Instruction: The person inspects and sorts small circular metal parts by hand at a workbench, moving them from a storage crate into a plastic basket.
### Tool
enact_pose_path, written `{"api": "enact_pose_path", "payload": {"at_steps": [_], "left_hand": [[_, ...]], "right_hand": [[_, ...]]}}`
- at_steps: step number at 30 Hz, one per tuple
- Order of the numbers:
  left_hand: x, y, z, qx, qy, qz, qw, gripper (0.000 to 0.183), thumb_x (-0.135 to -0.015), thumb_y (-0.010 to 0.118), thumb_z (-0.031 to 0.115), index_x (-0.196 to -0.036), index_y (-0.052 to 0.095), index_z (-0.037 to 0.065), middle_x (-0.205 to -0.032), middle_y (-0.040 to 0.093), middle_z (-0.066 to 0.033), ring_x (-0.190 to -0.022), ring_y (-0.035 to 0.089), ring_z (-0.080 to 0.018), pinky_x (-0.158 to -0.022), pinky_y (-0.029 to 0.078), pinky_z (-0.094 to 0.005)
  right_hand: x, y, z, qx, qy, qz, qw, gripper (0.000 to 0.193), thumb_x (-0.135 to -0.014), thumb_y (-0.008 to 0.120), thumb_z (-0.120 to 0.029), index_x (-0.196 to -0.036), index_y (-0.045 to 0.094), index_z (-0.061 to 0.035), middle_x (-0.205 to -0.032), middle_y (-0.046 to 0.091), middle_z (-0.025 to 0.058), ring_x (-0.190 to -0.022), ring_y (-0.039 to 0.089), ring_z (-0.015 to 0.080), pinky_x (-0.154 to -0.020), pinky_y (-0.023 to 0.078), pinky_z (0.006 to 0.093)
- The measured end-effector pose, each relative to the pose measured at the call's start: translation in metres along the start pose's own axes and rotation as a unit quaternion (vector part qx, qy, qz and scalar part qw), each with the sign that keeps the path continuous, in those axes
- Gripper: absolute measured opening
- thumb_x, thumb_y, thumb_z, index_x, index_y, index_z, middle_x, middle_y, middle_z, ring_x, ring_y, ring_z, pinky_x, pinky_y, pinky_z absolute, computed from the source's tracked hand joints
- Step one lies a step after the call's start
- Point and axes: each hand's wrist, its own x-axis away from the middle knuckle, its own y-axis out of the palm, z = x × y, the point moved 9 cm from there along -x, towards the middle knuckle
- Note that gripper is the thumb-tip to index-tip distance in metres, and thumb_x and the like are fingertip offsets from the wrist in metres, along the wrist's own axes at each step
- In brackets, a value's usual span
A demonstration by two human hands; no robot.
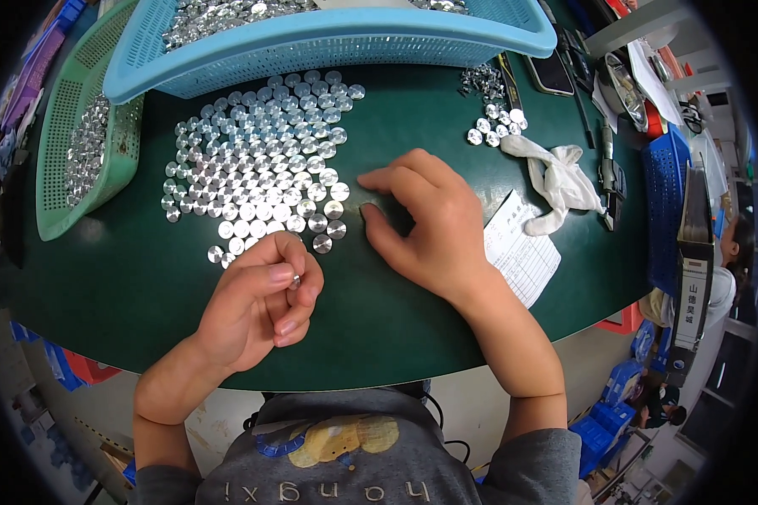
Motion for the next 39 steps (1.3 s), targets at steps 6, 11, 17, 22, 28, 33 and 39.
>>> {"api": "enact_pose_path", "payload": {"at_steps": [6, 11, 17, 22, 28, 33, 39], "left_hand": [[0.001, -0.003, -0.002, -0.005, -0.016, 0.015, 1.000, 0.008, -0.085, 0.040, 0.011, -0.091, 0.043, 0.006, -0.077, 0.048, -0.0069, -0.050, 0.039, -0.0083, -0.042, 0.032, -0.0213], [0.003, -0.002, -0.005, 0.027, -0.031, 0.008, 0.999, 0.013, -0.087, 0.039, 0.009, -0.096, 0.046, 0.004, -0.075, 0.047, -0.0044, -0.052, 0.039, -0.0074, -0.044, 0.033, -0.0205], [0.003, -0.002, -0.002, 0.014, -0.018, 0.030, 0.999, 0.018, -0.091, 0.041, 0.019, -0.101, 0.047, 0.005, -0.069, 0.039, 0.0014, -0.050, 0.034, -0.0049, -0.042, 0.028, -0.0184], [0.002, 0.003, -0.006, 0.015, -0.038, 0.002, 0.999, 0.025, -0.094, 0.040, 0.025, -0.105, 0.048, 0.004, -0.066, 0.037, 0.0034, -0.049, 0.033, -0.0031, -0.042, 0.027, -0.0172], [0.003, 0.007, -0.008, 0.021, -0.045, -0.028, 0.998, 0.027, -0.094, 0.040, 0.026, -0.105, 0.049, 0.003, -0.066, 0.038, 0.0031, -0.049, 0.034, -0.0037, -0.042, 0.027, -0.0181], [0.003, 0.010, -0.009, 0.020, -0.049, -0.049, 0.997, 0.028, -0.093, 0.041, 0.026, -0.105, 0.049, 0.002, -0.066, 0.039, 0.0026, -0.049, 0.035, -0.0038, -0.043, 0.028, -0.0183], [0.002, 0.010, -0.007, 0.007, -0.036, -0.063, 0.997, 0.027, -0.092, 0.044, 0.025, -0.105, 0.049, 0.002, -0.066, 0.039, 0.0026, -0.050, 0.036, -0.0035, -0.043, 0.029, -0.0183]], "right_hand": [[-0.007, 0.012, -0.009, 0.050, -0.009, -0.014, 0.999, 0.022, -0.061, 0.067, -0.006, -0.082, 0.062, -0.0075, -0.071, 0.050, 0.0048, -0.064, 0.052, 0.0228, -0.054, 0.041, 0.0331], [-0.006, 0.012, -0.011, 0.060, -0.050, -0.007, 0.997, 0.023, -0.060, 0.068, -0.007, -0.082, 0.062, -0.0082, -0.071, 0.050, 0.0041, -0.063, 0.053, 0.0222, -0.054, 0.041, 0.0322], [0.002, -0.007, -0.048, -0.084, -0.154, 0.033, 0.984, 0.026, -0.058, 0.073, -0.009, -0.082, 0.063, -0.0054, -0.071, 0.053, 0.0060, -0.059, 0.053, 0.0183, -0.048, 0.039, 0.0279], [0.005, -0.007, -0.055, -0.103, -0.175, 0.014, 0.979, 0.028, -0.058, 0.076, -0.012, -0.081, 0.063, -0.0025, -0.070, 0.052, 0.0070, -0.061, 0.052, 0.0168, -0.050, 0.040, 0.0245], [0.005, -0.013, -0.055, -0.126, -0.166, 0.046, 0.977, 0.026, -0.056, 0.076, -0.013, -0.078, 0.063, -0.0057, -0.066, 0.052, 0.0034, -0.056, 0.052, 0.0157, -0.046, 0.038, 0.0261], [0.005, -0.013, -0.055, -0.132, -0.161, 0.039, 0.977, 0.026, -0.056, 0.076, -0.014, -0.077, 0.063, -0.0059, -0.065, 0.053, 0.0020, -0.056, 0.053, 0.0145, -0.046, 0.038, 0.0251], [0.004, -0.013, -0.057, -0.135, -0.167, 0.037, 0.976, 0.026, -0.057, 0.076, -0.015, -0.077, 0.062, -0.0060, -0.065, 0.054, 0.0007, -0.056, 0.053, 0.0140, -0.046, 0.038, 0.0249]]}}
